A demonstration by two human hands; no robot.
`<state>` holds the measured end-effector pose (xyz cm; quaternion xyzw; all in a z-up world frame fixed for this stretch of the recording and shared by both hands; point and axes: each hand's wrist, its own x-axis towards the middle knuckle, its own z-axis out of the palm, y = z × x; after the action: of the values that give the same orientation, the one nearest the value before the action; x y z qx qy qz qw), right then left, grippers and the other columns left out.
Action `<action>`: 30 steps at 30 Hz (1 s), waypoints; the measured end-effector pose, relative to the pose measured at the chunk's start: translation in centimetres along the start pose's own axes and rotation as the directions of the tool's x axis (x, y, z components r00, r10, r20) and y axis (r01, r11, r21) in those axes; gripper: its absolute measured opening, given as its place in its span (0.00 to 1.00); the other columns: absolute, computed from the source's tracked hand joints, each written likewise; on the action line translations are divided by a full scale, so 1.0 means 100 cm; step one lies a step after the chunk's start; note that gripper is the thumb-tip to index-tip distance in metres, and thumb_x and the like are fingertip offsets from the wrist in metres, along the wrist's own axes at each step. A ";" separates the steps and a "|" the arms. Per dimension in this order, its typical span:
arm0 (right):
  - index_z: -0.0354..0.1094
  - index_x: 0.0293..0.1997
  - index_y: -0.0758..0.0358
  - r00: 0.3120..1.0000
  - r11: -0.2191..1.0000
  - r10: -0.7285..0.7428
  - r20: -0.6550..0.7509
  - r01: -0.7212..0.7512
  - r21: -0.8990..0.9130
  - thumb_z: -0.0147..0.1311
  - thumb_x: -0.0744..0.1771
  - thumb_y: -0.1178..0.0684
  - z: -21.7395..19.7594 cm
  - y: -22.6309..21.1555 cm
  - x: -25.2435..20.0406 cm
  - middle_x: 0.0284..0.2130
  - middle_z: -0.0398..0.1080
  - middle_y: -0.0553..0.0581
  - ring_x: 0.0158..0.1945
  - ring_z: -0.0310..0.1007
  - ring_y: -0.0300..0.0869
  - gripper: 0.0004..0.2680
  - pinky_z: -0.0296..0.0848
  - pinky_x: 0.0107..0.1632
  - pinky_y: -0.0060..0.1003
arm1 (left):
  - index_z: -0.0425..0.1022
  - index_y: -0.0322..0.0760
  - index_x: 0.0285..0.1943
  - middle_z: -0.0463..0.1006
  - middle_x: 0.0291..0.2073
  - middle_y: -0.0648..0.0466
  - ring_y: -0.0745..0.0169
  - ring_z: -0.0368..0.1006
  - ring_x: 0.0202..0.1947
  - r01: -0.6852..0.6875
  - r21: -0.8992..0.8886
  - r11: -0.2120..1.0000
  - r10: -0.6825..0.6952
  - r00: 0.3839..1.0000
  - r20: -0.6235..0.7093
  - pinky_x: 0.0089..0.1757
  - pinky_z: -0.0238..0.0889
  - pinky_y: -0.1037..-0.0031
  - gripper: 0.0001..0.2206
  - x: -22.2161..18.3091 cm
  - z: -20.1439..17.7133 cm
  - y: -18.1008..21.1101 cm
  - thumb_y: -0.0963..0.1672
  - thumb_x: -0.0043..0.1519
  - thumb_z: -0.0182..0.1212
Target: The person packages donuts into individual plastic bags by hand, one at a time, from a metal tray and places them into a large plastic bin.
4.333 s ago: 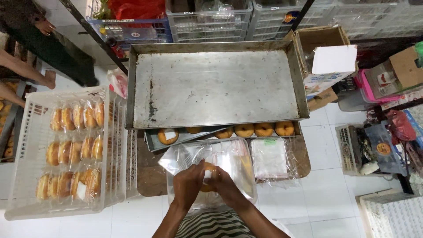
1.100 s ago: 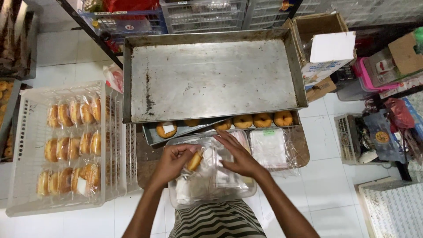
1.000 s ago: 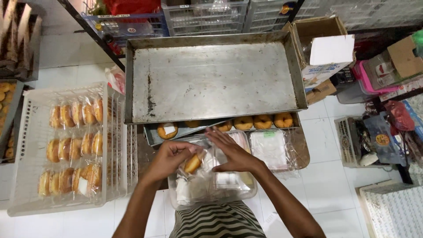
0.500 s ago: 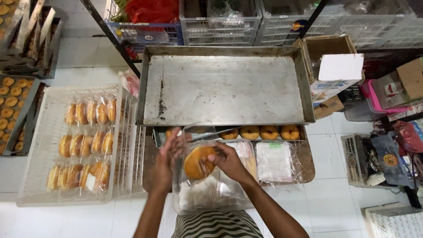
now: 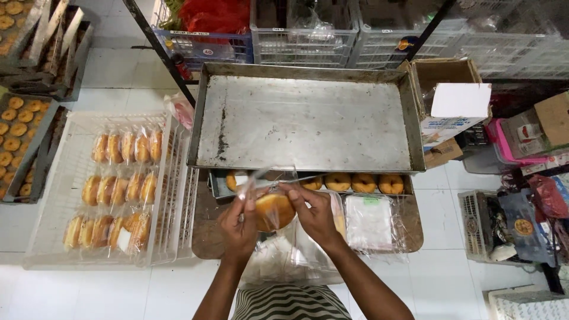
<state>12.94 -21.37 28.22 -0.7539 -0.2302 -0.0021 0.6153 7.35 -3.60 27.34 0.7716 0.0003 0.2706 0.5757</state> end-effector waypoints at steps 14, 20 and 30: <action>0.70 0.44 0.74 0.986 0.999 -0.048 -0.158 0.051 0.018 0.56 0.68 0.50 -0.015 -0.024 0.019 0.29 0.78 0.56 0.32 0.78 0.35 0.12 0.76 0.36 0.30 | 0.58 0.26 0.74 0.68 0.68 0.35 0.39 0.66 0.69 0.318 -0.750 0.581 -0.187 0.948 0.258 0.67 0.57 0.53 0.24 0.005 -0.005 -0.004 0.48 0.74 0.40; 0.75 0.33 0.68 0.980 0.989 0.146 -0.137 -0.145 0.016 0.51 0.73 0.54 -0.022 -0.001 0.026 0.23 0.75 0.53 0.26 0.73 0.32 0.12 0.73 0.30 0.29 | 0.60 0.24 0.73 0.66 0.69 0.33 0.36 0.62 0.71 0.396 -0.833 0.387 -0.286 0.910 0.299 0.68 0.55 0.51 0.24 0.004 -0.007 -0.002 0.48 0.75 0.39; 0.76 0.44 0.59 0.786 0.550 -0.567 0.247 0.585 -0.596 0.66 0.63 0.54 -0.009 -0.056 0.056 0.40 0.75 0.51 0.47 0.71 0.44 0.08 0.65 0.57 0.48 | 0.55 0.27 0.76 0.62 0.73 0.41 0.46 0.61 0.72 0.483 -0.673 0.561 -0.282 0.875 0.394 0.67 0.56 0.59 0.26 -0.005 -0.007 -0.007 0.49 0.73 0.37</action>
<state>16.30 -19.54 35.23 -0.7996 -0.4566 -0.2724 0.2793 6.82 -2.91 26.66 0.4691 -0.0133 0.0174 0.8829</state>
